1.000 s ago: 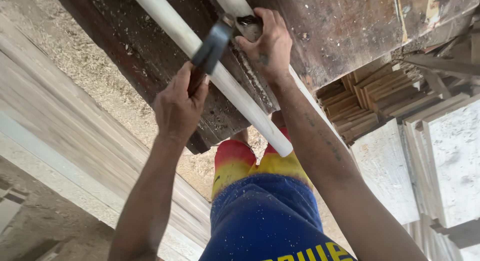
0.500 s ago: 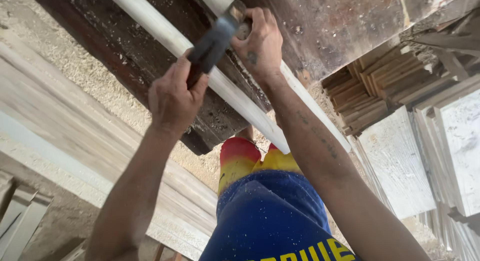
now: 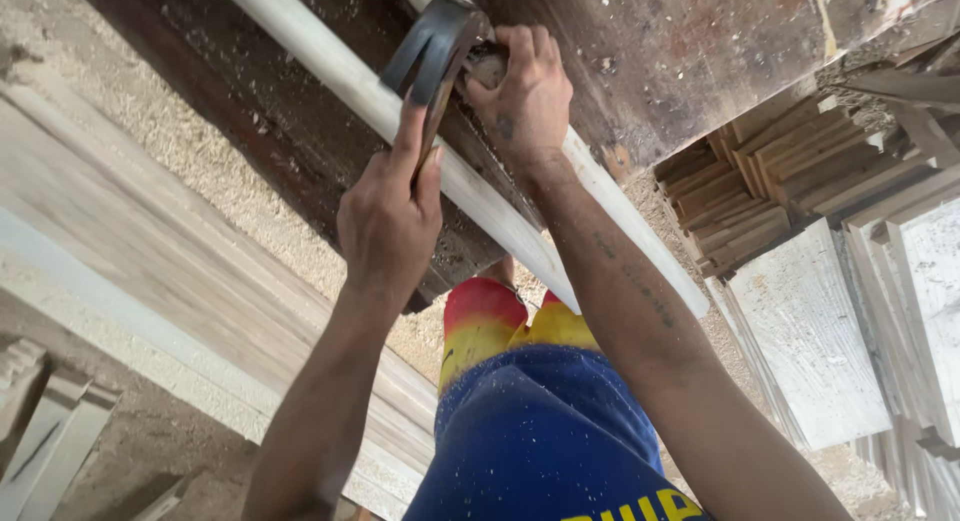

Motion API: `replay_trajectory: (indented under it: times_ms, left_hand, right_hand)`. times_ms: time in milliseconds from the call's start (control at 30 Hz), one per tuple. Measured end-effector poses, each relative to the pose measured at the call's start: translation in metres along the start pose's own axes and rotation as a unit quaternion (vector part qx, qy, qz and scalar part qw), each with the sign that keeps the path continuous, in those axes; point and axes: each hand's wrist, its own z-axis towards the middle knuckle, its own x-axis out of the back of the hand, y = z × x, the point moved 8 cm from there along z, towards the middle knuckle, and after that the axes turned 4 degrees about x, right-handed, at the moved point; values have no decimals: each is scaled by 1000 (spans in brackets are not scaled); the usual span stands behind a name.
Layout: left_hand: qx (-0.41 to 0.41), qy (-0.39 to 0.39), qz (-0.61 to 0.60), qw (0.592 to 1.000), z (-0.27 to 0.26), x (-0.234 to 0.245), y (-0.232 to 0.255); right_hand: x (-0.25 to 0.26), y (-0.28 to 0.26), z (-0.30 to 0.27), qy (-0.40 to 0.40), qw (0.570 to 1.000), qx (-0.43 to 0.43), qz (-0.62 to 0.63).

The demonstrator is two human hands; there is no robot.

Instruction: The person hammers nails into two white PVC pipes that are resting on a wooden workbench. They repeatedly pick up nails from a pile of wood and drive them into the pipes using a hammer.

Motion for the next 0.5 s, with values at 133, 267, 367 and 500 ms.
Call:
replay_trajectory:
  times_ms: [133, 267, 367, 500]
  left_hand:
    - [-45, 83, -34, 995, -24, 10, 2]
    - [-91, 132, -52, 986, -38, -4, 0]
    - [-56, 95, -44, 993, -51, -22, -25]
    - [-59, 95, -79, 991, -31, -33, -47]
  right_hand:
    - [-1, -1, -4, 36, 999, 27, 27]
    - [-6, 11, 7, 11, 1000, -9, 27]
    - [-12, 14, -2, -21, 999, -28, 40]
    - [0, 1, 1, -4, 1000, 26, 8]
